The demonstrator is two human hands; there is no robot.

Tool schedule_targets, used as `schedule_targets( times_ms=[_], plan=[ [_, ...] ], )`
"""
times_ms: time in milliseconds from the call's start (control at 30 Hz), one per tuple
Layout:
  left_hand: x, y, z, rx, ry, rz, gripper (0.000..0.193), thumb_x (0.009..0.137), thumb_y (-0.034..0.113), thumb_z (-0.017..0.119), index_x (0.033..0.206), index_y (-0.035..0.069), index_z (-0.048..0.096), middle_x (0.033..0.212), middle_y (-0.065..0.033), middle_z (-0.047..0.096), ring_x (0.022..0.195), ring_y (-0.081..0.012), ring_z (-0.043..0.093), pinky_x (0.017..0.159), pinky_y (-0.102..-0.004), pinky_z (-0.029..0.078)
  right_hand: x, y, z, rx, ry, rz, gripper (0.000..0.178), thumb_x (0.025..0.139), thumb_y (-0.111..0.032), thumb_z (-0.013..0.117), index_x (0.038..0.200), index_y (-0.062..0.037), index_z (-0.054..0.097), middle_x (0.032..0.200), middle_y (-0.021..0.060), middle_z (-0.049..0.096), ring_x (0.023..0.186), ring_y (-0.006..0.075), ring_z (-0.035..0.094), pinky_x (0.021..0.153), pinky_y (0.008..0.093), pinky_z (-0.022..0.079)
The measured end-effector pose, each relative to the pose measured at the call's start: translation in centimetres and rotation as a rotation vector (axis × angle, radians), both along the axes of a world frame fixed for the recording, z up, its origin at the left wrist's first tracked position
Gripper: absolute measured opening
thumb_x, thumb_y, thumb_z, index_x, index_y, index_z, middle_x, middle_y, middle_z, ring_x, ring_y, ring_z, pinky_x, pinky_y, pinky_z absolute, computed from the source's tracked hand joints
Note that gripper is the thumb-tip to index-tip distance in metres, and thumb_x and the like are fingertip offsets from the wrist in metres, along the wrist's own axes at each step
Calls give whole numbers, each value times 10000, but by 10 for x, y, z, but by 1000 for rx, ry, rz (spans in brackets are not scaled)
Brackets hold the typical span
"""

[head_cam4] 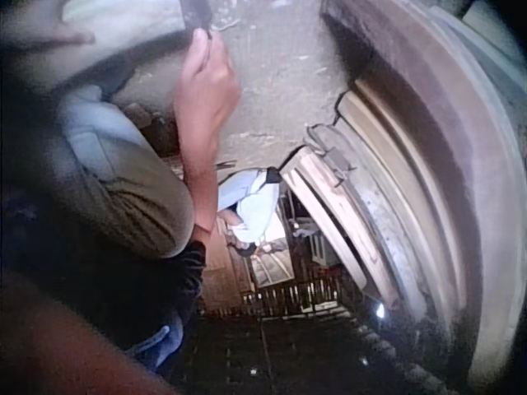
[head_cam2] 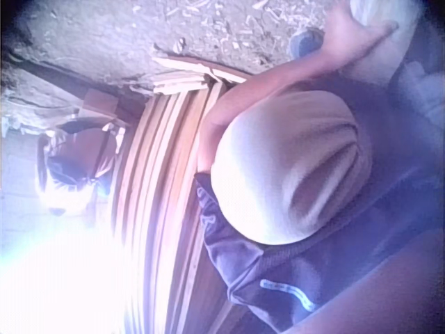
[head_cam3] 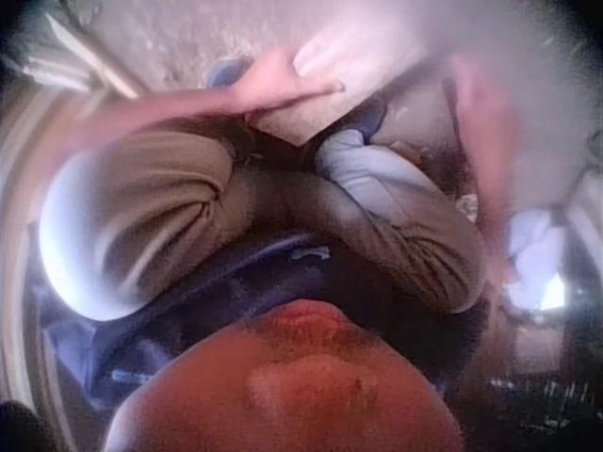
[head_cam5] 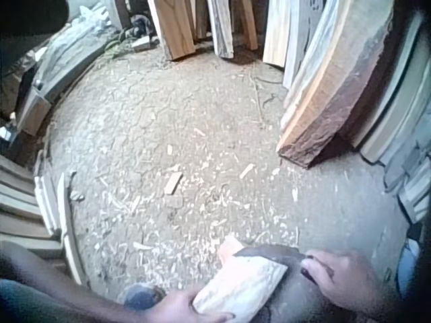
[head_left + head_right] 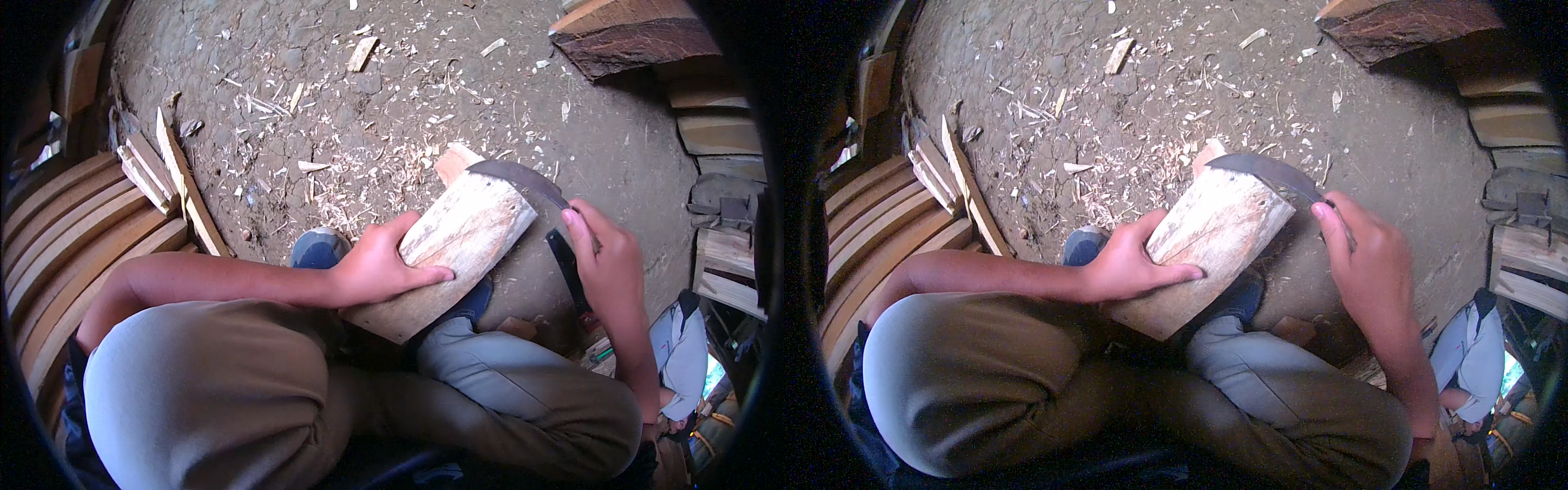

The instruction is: The person sits on the ground and uses a knife to carve a rectangular wooden block. They hold the block between their legs and repeatedly shave thin layers from its edges and corners, rotating the piece to work on different sides.

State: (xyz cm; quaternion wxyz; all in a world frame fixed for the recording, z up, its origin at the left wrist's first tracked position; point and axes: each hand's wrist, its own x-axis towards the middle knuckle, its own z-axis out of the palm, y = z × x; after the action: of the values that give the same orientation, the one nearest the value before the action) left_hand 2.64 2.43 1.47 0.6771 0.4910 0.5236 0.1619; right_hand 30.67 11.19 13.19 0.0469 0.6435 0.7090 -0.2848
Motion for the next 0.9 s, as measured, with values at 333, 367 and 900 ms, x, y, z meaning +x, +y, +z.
schedule_targets(
  times_ms=[333, 367, 900],
  plan=[
    [3, 1, -2, 76, -12, 0, 776, 741, 398, 920, 1296, -43, 603, 1101, -244, 739, 1030, -288, 747, 922, -396, 575, -20, -7, 16, 123, -205, 109, 266, 979, -209, 687, 1131, 6, 723, 976, 251, 719, 892, 414, 719, 749, 457, 551],
    [2, 1, -1, 67, -12, 11, 777, 742, 396, 920, 1298, -43, 602, 1103, -243, 739, 1033, -287, 746, 923, -393, 574, -22, -7, 15, 130, -215, 117, 268, 979, -214, 687, 1134, 1, 724, 974, 250, 719, 891, 417, 716, 748, 458, 552],
    [3, 3, 1, 20, 27, -55, 793, 753, 385, 935, 1315, -53, 588, 1146, -202, 733, 1100, -216, 704, 959, -368, 552, -18, 39, 40, -14, -14, 11, 258, 993, -259, 651, 1060, -22, 730, 879, 291, 633, 872, 494, 613, 687, 446, 505]
  ],
)
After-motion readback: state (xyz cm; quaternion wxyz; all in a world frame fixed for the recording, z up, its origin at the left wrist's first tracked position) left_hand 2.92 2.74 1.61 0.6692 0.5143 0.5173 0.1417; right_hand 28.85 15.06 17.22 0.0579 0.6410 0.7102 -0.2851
